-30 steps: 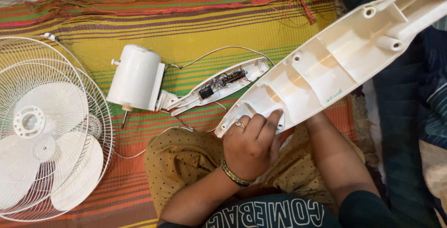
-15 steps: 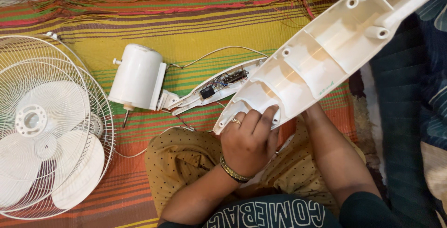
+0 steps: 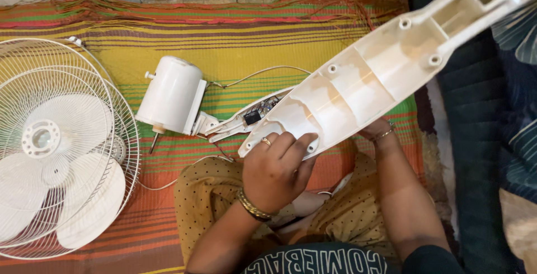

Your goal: The person sits on a mat and uses a screwdriver to disassemble a white plastic fan housing. They remove screws, separate the casing halves, and manipulate internal wires and components. The person then reassembles the housing by aligning the parts and tightening the screws.

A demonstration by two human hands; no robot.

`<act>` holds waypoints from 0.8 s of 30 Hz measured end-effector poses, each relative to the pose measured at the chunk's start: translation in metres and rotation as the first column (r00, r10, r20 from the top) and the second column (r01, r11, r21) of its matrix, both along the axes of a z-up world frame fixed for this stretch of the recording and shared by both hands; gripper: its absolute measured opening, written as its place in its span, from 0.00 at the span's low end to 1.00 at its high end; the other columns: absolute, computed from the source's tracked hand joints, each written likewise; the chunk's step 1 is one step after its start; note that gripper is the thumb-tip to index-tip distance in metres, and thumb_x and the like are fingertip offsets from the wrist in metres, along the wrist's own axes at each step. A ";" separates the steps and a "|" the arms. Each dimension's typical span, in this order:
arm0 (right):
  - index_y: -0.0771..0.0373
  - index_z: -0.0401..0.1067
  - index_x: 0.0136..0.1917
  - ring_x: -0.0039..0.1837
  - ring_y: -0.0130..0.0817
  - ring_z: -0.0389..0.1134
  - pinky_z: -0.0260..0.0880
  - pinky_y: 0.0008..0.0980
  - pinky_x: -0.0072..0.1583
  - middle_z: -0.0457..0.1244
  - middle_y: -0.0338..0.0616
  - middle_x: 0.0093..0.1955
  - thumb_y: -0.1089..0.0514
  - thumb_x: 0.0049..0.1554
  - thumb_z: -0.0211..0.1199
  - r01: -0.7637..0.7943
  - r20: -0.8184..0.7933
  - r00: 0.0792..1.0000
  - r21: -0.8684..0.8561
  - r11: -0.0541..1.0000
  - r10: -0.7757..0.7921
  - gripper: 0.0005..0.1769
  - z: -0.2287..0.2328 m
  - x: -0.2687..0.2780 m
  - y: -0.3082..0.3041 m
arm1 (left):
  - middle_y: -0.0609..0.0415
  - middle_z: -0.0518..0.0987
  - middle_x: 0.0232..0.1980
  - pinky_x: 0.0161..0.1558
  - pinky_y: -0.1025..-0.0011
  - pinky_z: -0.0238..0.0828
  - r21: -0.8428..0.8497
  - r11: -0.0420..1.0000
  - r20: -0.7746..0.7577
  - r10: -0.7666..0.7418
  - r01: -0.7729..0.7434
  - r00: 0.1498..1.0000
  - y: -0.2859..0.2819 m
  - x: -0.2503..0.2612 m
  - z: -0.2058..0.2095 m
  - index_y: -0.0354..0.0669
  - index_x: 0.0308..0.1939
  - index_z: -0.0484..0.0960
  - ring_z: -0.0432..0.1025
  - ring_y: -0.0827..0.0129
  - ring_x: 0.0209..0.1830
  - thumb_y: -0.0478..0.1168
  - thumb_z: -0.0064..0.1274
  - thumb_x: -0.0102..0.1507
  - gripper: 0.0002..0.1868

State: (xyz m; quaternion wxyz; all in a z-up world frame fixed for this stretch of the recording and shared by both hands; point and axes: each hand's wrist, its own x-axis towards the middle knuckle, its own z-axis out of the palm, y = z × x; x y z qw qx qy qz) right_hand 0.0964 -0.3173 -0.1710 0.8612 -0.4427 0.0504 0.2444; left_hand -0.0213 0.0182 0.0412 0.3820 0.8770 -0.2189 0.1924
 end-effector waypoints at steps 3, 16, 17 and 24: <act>0.65 0.55 0.71 0.68 0.41 0.62 0.68 0.41 0.66 0.58 0.51 0.68 0.45 0.67 0.52 0.023 0.020 1.000 -0.005 1.000 -0.022 0.28 -0.007 -0.007 0.002 | 0.56 0.73 0.36 0.35 0.64 0.67 0.013 0.997 -0.023 -0.081 0.081 0.996 0.005 0.002 0.001 0.47 0.53 0.82 0.71 0.62 0.36 0.41 0.63 0.58 0.19; 0.65 0.53 0.74 0.70 0.42 0.62 0.68 0.43 0.68 0.57 0.52 0.71 0.46 0.68 0.50 0.099 0.105 0.989 0.021 0.995 -0.100 0.29 -0.020 -0.017 0.035 | 0.56 0.72 0.35 0.34 0.65 0.67 0.047 0.999 -0.035 -0.008 0.010 0.999 -0.007 -0.005 0.003 0.46 0.54 0.82 0.70 0.62 0.35 0.42 0.61 0.58 0.20; 0.65 0.53 0.75 0.70 0.43 0.62 0.68 0.43 0.68 0.57 0.52 0.71 0.46 0.68 0.50 0.092 0.109 0.990 0.018 0.996 -0.094 0.29 -0.020 -0.017 0.037 | 0.55 0.72 0.35 0.34 0.65 0.67 0.043 0.999 -0.039 -0.008 0.009 0.999 -0.008 -0.006 0.002 0.45 0.54 0.82 0.70 0.62 0.34 0.41 0.61 0.58 0.20; 0.64 0.52 0.76 0.71 0.43 0.61 0.67 0.44 0.69 0.57 0.52 0.73 0.46 0.68 0.49 0.063 0.124 0.990 -0.004 0.998 -0.062 0.30 -0.026 -0.019 0.045 | 0.54 0.72 0.35 0.32 0.64 0.66 0.046 0.999 -0.053 0.008 -0.006 0.999 -0.009 -0.006 -0.001 0.44 0.55 0.82 0.69 0.62 0.33 0.41 0.62 0.57 0.21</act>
